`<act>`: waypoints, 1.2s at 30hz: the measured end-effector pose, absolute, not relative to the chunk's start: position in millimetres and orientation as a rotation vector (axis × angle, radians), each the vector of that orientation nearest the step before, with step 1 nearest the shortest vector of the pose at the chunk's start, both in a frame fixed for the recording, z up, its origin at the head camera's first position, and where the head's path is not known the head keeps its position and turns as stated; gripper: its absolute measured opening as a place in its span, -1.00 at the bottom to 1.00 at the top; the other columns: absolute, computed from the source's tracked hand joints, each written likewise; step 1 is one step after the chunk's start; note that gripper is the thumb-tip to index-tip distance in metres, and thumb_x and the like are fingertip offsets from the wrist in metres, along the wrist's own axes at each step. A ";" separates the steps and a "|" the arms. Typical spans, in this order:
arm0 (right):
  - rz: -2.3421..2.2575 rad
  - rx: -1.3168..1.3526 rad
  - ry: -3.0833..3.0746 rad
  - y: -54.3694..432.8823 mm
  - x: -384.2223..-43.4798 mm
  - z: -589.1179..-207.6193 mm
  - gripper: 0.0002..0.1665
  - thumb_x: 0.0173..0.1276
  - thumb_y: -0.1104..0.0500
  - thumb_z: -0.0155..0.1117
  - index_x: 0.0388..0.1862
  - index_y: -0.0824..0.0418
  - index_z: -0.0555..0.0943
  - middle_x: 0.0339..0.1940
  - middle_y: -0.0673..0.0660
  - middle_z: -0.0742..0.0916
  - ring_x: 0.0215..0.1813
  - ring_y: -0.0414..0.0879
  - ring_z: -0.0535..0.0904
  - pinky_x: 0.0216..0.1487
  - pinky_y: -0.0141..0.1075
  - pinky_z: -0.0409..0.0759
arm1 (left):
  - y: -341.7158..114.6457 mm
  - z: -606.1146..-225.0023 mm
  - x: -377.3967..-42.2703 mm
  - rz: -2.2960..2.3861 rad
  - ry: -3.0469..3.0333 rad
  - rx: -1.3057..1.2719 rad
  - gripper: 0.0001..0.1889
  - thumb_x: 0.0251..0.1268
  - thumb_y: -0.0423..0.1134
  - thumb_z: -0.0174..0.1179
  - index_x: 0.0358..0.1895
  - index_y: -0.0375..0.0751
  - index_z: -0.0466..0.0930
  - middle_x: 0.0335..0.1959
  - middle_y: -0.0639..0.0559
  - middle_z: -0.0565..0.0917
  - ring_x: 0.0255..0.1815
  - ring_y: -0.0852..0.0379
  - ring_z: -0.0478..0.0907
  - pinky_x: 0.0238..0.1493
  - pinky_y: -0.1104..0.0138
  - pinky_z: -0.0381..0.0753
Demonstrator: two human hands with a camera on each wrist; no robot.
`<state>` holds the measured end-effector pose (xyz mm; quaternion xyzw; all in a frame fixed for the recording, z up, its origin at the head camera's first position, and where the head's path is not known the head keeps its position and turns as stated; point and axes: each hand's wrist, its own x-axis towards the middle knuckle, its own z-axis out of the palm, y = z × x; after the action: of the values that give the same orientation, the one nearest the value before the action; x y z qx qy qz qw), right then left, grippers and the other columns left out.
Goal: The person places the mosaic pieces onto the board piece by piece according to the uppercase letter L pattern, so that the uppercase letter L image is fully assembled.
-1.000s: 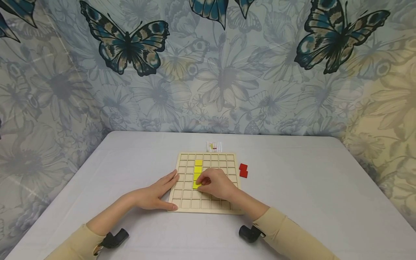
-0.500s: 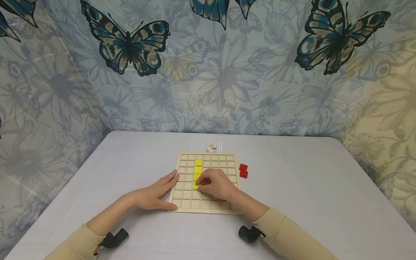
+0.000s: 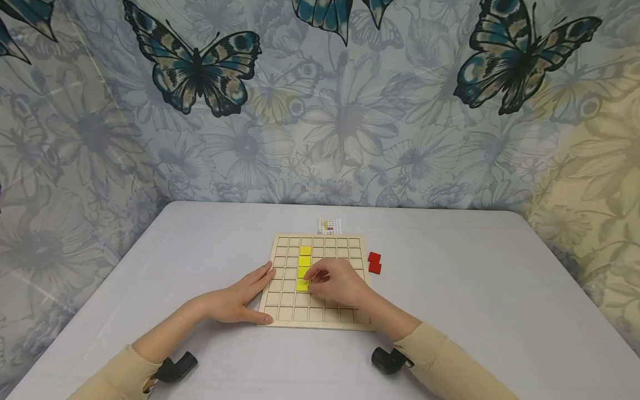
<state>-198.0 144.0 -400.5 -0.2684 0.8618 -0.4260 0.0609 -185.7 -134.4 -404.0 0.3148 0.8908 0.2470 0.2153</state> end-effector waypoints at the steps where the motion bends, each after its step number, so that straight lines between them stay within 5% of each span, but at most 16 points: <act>1: -1.290 -0.797 2.612 145.6 -198.0 -400.0 -0.85 0.21 0.30 0.44 -0.23 0.18 0.72 -0.25 -0.02 0.74 -0.21 -0.16 0.62 -0.09 -0.37 0.62 | -134.4 -404.0 -185.6 0.689 2.469 0.876 0.10 0.23 0.22 0.25 0.56 -0.32 -0.22 0.59 -0.18 -0.31 0.57 -0.10 -0.34 0.47 -0.05 -0.07; 36: -1.330 -0.294 2.718 229.7 -189.0 -391.3 -0.75 0.26 0.09 0.42 -0.10 0.11 0.71 -0.15 0.01 0.72 -0.07 -0.07 0.62 -0.10 -0.19 0.54 | -133.1 -404.0 -186.1 0.697 2.460 0.888 0.10 0.24 0.20 0.25 0.55 -0.35 -0.24 0.58 -0.20 -0.32 0.57 -0.11 -0.36 0.47 -0.04 -0.10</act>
<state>-189.0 229.7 -391.3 -0.0965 0.8929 -0.4369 0.0509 -186.1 -133.1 -404.0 0.3203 0.8874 0.2516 0.2158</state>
